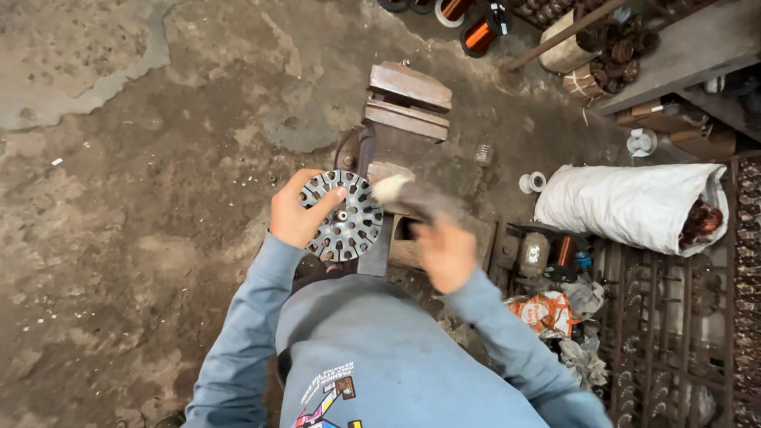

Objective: The person cuts small white rectangular pieces with scissors and inserts them into the slots of a circular metal stator. The person then uses a hammer to tap the inserted pieces into place.

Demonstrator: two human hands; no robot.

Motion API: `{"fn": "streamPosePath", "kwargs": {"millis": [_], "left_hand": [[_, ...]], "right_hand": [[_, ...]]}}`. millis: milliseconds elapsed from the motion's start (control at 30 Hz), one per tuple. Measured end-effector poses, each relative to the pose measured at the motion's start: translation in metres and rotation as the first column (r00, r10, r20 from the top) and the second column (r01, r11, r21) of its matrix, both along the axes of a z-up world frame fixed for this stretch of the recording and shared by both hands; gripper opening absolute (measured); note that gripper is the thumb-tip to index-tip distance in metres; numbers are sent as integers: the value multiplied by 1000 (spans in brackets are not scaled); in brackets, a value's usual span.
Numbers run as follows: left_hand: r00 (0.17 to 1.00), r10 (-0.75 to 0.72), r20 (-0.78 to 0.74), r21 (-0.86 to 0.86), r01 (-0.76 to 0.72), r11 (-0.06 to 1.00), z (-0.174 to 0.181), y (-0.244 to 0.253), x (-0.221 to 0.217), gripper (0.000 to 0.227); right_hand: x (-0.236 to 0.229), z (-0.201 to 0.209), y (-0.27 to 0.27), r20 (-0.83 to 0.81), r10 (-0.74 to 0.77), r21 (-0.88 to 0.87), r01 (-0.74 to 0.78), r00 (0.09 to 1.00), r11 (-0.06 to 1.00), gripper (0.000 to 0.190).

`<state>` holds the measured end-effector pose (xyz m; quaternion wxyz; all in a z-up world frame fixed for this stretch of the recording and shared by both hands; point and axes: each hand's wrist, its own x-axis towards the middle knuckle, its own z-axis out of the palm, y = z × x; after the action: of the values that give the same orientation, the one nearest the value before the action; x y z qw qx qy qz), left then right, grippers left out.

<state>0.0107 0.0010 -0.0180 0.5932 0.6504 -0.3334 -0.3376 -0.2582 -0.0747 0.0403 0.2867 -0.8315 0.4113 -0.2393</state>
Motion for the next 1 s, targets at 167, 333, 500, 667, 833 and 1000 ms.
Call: {"fn": "streamPosePath", "kwargs": {"millis": [167,333,500,667,833,1000], "left_hand": [[1000,13,28,-18,-13,1000,-5,0,-2,42],[985,-29,-172,-154,2,988,-34,8,-2,40],[795,-9,-607,-208,-148,967,-70,33,3,45],[229,-693,-683,-726,-315,611,-72,51,3,45],[603,-492,-628,-751,-303,587,-34,63,16,57],[693,-401,-599,-763,-342,549,12,66,9,58]], "right_hand": [[17,-18,-10,-89,28,99,-19,996,995,30],[2,6,-17,158,-333,803,75,930,591,34],[8,46,-14,332,-374,737,9,866,675,35],[21,45,-7,467,-312,720,-152,827,677,31],[34,27,-7,501,-188,669,-240,845,704,25],[59,34,-9,672,-40,557,-470,739,685,19]]}}
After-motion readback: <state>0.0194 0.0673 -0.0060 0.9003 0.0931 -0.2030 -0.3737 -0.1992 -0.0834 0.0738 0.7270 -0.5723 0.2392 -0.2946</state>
